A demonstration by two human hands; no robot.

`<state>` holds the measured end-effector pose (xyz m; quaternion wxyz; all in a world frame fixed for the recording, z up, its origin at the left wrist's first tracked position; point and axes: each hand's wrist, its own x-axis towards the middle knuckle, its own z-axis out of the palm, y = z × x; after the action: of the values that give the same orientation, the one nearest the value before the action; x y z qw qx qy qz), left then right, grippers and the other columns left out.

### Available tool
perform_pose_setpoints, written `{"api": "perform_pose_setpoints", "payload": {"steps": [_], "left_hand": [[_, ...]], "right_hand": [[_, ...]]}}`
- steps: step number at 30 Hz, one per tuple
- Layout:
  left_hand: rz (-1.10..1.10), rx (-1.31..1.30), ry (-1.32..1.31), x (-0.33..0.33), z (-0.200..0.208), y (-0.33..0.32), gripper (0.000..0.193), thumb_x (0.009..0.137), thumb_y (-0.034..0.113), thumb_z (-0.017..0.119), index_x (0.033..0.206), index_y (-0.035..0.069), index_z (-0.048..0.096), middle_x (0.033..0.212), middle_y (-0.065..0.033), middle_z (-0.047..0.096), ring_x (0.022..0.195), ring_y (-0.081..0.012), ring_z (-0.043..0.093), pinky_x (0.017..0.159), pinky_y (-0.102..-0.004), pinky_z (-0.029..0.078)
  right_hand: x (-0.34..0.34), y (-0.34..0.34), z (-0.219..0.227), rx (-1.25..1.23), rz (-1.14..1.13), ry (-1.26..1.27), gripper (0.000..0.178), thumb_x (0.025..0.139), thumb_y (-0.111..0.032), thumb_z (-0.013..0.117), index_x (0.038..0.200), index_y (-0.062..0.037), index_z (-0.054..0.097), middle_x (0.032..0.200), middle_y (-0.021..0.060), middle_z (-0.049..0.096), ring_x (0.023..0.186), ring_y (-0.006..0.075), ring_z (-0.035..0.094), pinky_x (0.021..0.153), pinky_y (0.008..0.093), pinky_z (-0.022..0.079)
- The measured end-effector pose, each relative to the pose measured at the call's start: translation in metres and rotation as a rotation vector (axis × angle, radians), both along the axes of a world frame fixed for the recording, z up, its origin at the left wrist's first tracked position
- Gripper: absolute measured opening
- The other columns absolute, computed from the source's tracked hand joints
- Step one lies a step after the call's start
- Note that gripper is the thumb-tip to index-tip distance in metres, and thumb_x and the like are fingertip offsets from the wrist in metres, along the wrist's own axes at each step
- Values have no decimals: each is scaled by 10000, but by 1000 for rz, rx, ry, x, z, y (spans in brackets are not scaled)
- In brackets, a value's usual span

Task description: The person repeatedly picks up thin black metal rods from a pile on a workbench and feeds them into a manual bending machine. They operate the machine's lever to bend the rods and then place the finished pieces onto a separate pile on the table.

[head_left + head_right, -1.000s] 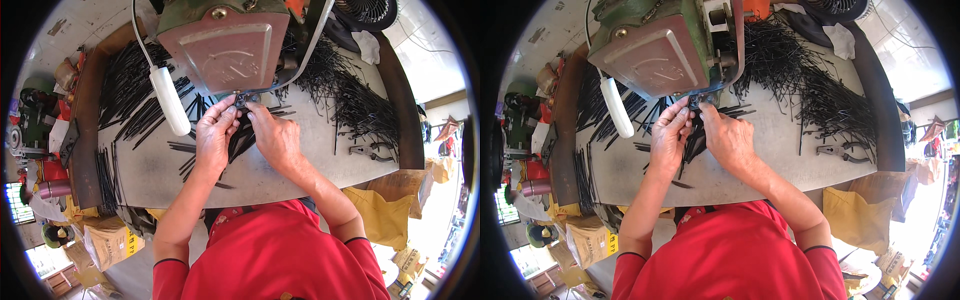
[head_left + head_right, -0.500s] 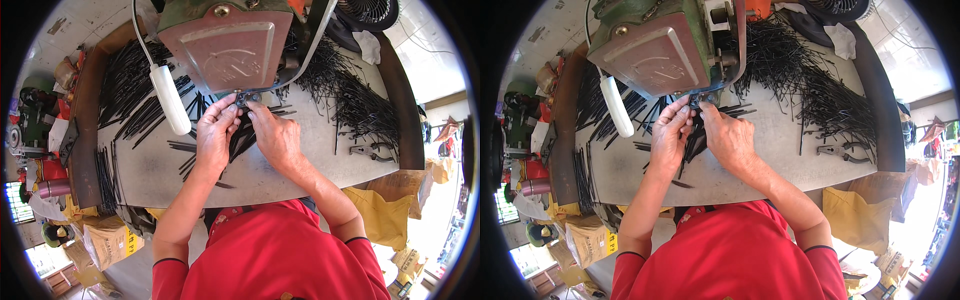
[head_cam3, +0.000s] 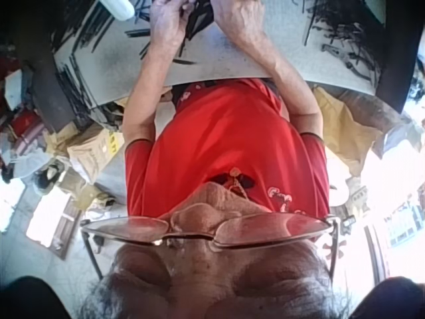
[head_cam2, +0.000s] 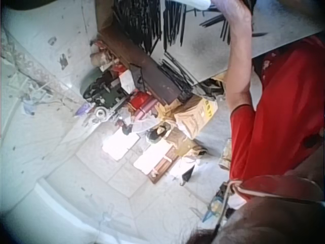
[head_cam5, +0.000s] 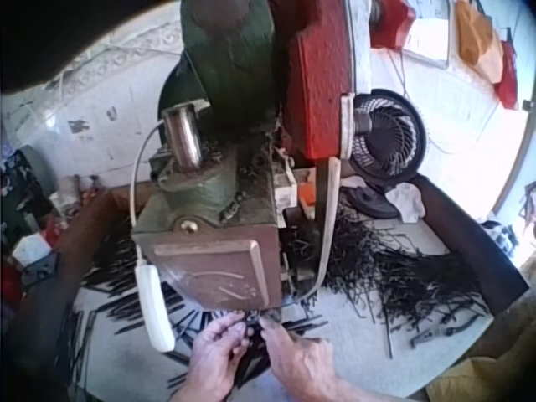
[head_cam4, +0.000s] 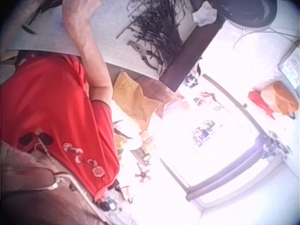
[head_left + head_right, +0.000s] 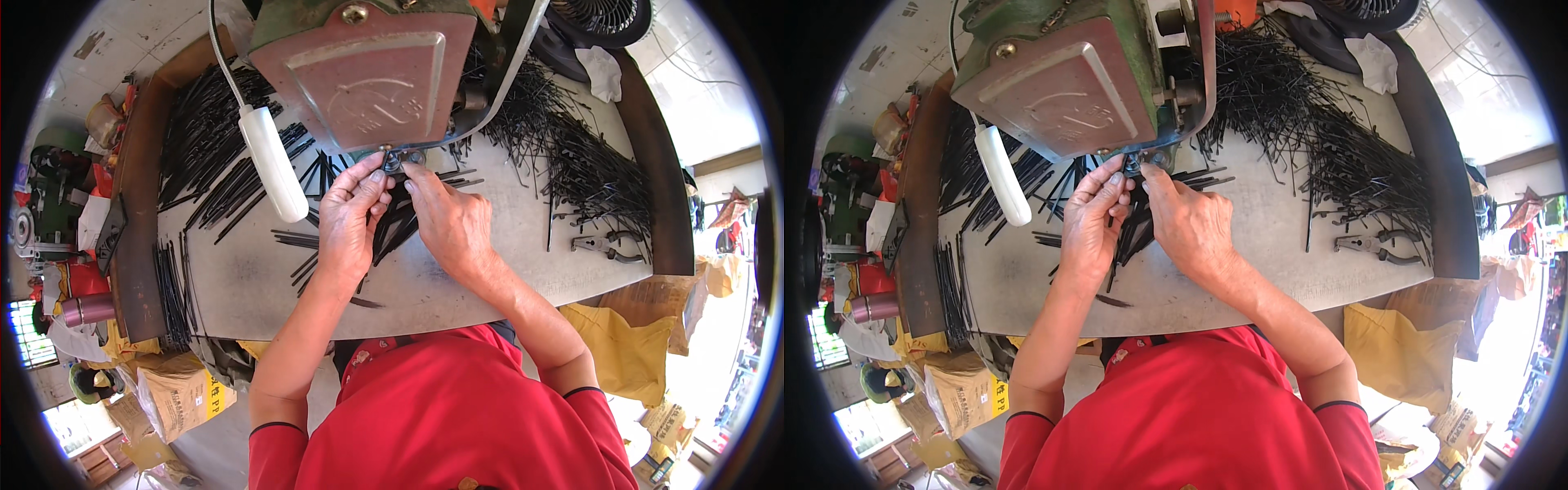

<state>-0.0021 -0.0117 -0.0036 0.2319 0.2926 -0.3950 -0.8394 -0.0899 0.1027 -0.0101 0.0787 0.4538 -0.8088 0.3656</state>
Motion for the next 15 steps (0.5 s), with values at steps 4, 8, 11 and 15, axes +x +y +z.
{"api": "perform_pose_setpoints", "payload": {"steps": [4,8,11,15], "left_hand": [[-1,-4,-11,0,-1,0,264,894,53,607,1155,23,589,875,-22,619,708,-44,532,622,-150,434],[2,-16,-8,0,-1,1,262,892,55,611,1152,27,593,878,-19,622,711,-41,531,623,-148,430],[1,-25,-7,0,-2,1,261,892,58,613,1149,18,593,879,-21,621,713,-42,531,625,-147,429],[-1,-17,-3,0,1,2,268,894,59,610,1156,6,586,878,-23,619,714,-42,530,625,-148,428]], "right_hand": [[0,-1,3,47,-7,-11,254,865,-126,611,1118,-121,586,675,111,646,544,279,626,473,372,483],[-2,-2,1,20,-5,-8,252,863,-125,611,1114,-121,596,690,117,649,562,282,631,480,371,487],[-1,-3,0,23,-8,-16,253,860,-123,614,1112,-123,599,688,117,648,572,285,633,483,373,485],[-1,-1,-1,38,22,-43,324,832,-80,550,1154,-114,541,718,94,660,552,311,632,472,424,488]]}}
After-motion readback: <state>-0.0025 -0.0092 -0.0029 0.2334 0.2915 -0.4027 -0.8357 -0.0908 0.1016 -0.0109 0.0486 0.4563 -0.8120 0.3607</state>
